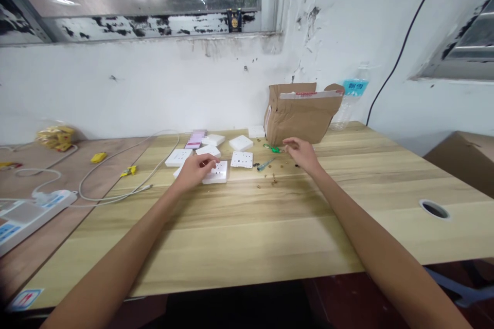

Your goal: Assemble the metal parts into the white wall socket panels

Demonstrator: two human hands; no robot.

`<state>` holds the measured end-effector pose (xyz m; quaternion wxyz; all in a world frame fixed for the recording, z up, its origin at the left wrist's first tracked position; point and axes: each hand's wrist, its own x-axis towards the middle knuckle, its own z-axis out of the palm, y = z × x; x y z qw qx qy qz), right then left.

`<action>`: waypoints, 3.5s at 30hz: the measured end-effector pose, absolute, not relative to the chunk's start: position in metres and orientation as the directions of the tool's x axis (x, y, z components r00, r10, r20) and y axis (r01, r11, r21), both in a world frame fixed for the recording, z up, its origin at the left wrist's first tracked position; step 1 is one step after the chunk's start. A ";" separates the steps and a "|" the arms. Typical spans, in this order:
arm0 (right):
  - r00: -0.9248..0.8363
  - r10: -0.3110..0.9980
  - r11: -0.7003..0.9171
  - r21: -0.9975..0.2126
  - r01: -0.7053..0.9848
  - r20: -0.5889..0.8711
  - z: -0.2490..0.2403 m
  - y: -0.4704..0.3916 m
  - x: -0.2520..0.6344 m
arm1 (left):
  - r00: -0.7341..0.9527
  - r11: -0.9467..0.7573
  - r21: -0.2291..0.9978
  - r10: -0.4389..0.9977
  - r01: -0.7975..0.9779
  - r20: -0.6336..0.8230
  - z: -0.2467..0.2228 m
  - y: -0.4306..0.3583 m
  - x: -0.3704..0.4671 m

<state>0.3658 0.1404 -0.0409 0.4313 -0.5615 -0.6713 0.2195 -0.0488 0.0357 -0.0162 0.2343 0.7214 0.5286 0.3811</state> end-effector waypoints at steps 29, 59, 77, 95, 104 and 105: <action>-0.182 0.939 0.258 -0.247 0.934 0.291 -0.045 0.158 0.434 | 0.507 -0.633 0.360 0.770 0.686 0.387 -0.049 0.040 -0.027; -0.408 0.815 0.523 -0.218 0.824 0.411 -0.057 0.153 0.366 | 0.461 -0.623 0.431 0.778 0.653 0.426 -0.051 0.041 -0.022; -0.452 0.732 0.574 -0.103 0.812 0.510 -0.044 0.144 0.374 | 0.574 -0.718 0.257 0.680 0.647 0.457 -0.038 0.022 -0.029; -0.291 0.842 0.461 -0.326 0.826 0.453 -0.048 0.150 0.357 | 0.581 -0.663 0.249 0.743 0.706 0.332 -0.034 0.011 -0.021; -0.140 0.926 0.373 -0.900 0.223 0.350 -0.019 0.103 0.291 | 0.555 -0.673 0.320 0.735 0.667 0.389 -0.034 0.013 -0.020; -0.168 0.929 0.355 -0.920 0.167 0.329 -0.017 0.094 0.282 | 0.535 -0.671 0.337 0.736 0.661 0.416 -0.032 0.013 -0.018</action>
